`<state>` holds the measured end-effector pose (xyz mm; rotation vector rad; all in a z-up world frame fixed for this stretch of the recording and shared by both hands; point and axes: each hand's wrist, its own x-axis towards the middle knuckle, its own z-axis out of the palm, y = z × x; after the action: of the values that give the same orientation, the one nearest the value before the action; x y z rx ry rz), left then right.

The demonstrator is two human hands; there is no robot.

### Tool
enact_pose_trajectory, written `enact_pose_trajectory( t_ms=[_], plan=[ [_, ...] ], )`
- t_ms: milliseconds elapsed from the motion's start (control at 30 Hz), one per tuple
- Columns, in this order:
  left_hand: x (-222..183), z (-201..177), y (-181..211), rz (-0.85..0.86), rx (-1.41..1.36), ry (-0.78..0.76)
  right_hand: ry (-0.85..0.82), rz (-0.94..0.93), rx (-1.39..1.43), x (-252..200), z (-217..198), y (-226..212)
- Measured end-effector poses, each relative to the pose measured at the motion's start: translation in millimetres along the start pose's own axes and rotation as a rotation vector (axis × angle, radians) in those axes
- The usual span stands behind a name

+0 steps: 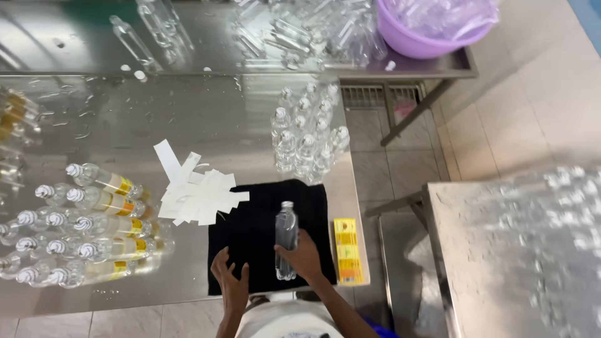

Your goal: The person applies yellow labels to clear plastic bottles on a stainless steel table. They repeatedly pick up bottles from a large batch on a second table, bring them to the work area, apply a label, and place the finished bottle aside.

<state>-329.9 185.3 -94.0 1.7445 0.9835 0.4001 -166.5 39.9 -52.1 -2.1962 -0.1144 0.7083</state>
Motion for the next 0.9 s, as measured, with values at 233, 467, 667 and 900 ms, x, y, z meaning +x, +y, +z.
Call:
enact_pose_trajectory(
  t_ms=[233,467,667,900],
  plan=[
    [41,-41,-7,0.18,0.139,-0.404,0.115,-0.083,-0.246,-13,53,31],
    [46,-51,8,0.237,0.044,-0.565,0.814,-0.052,-0.286,-39,-27,120],
    [33,-45,25,0.329,-0.023,-0.71,0.834,-0.205,-0.721,-48,-27,146],
    [15,-37,37,0.339,-0.168,-0.663,0.855,-0.228,-0.587,-49,-39,131]
  ],
)
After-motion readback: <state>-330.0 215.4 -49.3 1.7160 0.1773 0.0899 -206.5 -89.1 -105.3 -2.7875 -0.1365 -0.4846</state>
